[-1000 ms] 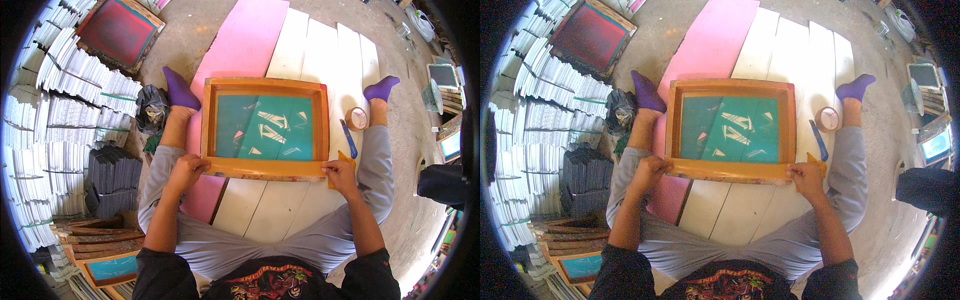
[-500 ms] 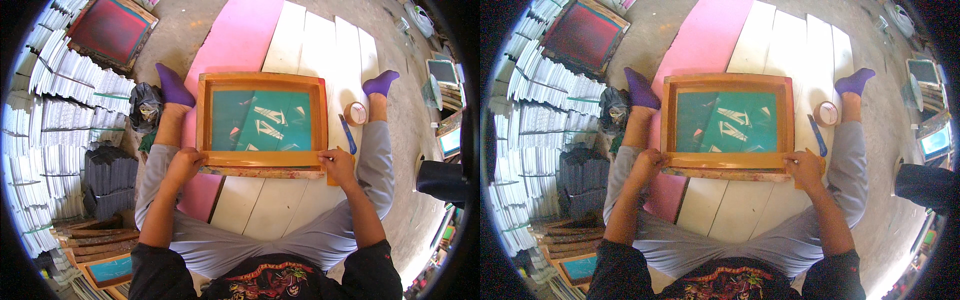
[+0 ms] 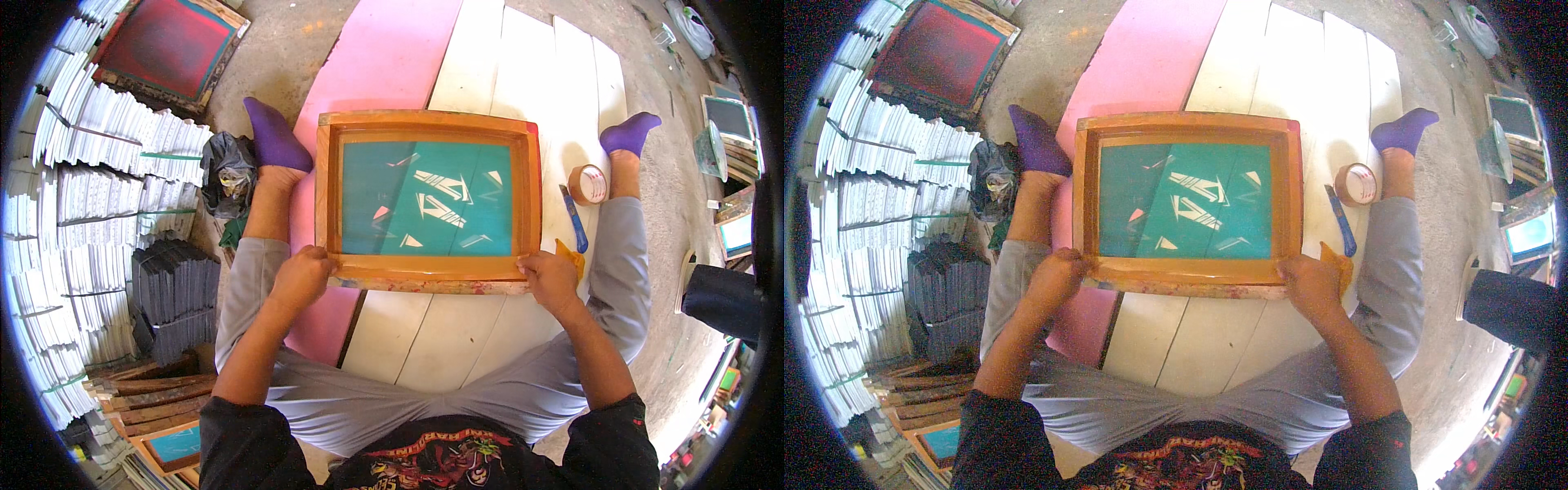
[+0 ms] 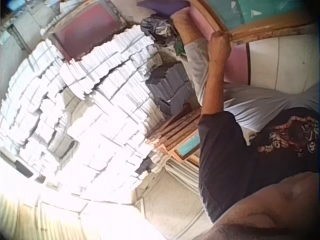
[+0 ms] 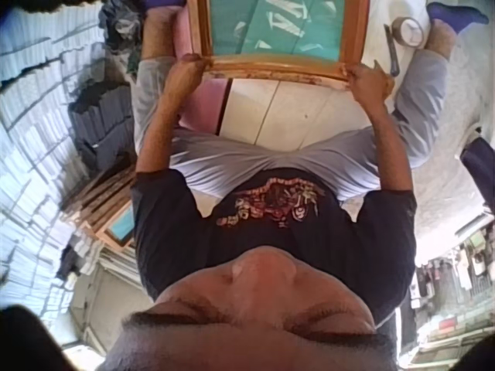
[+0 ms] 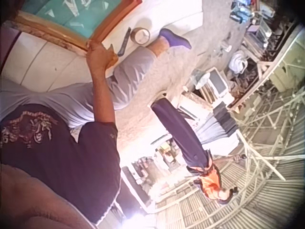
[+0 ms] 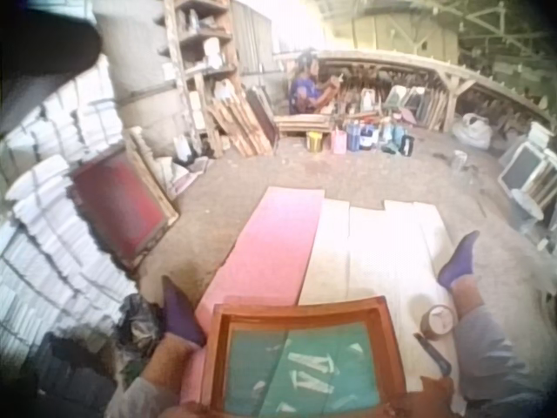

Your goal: The person sits on the floor and applies masking tape to the edges of a wooden frame with a green screen. They repeatedly pull tape from a roll, press it along the frame edges, and smooth it down by hand.

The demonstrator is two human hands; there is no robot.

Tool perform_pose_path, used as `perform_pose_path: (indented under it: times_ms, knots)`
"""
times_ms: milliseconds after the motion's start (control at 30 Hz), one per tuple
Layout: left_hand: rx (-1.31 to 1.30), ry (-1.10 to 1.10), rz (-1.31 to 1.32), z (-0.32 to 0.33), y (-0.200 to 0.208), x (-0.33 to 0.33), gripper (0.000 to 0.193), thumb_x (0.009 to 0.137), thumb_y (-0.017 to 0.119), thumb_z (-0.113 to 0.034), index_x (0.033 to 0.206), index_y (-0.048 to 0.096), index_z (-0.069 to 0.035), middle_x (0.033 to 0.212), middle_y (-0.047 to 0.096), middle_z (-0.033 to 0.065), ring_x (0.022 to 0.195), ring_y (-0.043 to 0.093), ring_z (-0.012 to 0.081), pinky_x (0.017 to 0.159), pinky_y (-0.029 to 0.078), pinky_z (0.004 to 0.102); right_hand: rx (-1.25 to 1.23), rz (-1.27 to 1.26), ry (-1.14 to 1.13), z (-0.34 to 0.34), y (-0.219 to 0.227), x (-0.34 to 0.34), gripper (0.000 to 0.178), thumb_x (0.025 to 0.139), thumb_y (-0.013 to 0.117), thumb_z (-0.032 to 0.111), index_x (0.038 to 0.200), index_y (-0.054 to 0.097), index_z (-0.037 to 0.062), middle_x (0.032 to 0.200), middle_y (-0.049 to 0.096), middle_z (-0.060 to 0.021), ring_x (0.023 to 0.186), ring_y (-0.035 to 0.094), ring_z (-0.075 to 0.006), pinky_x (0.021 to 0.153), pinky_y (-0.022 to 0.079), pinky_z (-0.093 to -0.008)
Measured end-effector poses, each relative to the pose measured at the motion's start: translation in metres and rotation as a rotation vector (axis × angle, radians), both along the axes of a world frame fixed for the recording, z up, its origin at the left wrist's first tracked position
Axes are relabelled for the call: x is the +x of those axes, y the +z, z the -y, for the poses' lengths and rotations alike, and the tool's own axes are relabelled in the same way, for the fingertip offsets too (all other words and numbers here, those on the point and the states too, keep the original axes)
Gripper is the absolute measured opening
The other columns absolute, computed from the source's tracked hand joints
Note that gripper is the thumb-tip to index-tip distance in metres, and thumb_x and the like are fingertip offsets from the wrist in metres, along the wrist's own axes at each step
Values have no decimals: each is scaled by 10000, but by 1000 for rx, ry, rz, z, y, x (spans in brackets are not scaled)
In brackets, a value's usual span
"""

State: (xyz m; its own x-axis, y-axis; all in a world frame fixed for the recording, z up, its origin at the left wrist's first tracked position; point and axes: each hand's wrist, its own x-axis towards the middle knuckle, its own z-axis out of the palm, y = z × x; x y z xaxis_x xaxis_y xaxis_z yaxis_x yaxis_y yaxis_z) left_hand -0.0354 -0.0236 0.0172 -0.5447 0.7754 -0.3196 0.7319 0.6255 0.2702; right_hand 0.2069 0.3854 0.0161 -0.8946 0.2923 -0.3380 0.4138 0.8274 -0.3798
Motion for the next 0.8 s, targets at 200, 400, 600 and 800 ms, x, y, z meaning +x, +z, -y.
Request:
perform_pose_path:
  times_ms: [200, 400, 600, 800]
  knots:
    - [-37, 16, 40, -3, 3, 3, 182, 838, 635, -49, 952, 775, -75, 924, 682, 148, 990, 668, 325, 837, 563, 435, 162, 81, 189, 5, -2, -3, 228, 793, 677, 80, 995, 780, 103, 934, 720, -137, 905, 715, -336, 773, 564, -456]
    - [-101, 0, 80, -6, -3, 0, 215, 822, 628, -2, 956, 782, -70, 971, 693, 180, 992, 681, 353, 853, 565, 456, 247, 144, 265, 12, 2, -9, 238, 821, 629, 84, 1002, 783, 106, 930, 709, -131, 909, 716, -315, 758, 573, -467]
    - [-251, 55, 121, -16, -3, -2, 240, 794, 638, 35, 956, 785, -65, 966, 707, 190, 946, 702, 370, 814, 584, 469, 291, 222, 273, 19, 6, -16, 250, 807, 639, 56, 1007, 785, 87, 958, 714, -121, 901, 718, -303, 780, 568, -440]
    - [-280, -28, 104, -22, 4, -7, 236, 824, 630, -8, 973, 790, -97, 963, 709, 190, 921, 711, 376, 801, 590, 472, 294, 239, 249, 19, 1, -15, 249, 813, 632, 65, 1004, 791, 88, 948, 718, -128, 880, 724, -308, 774, 569, -445]
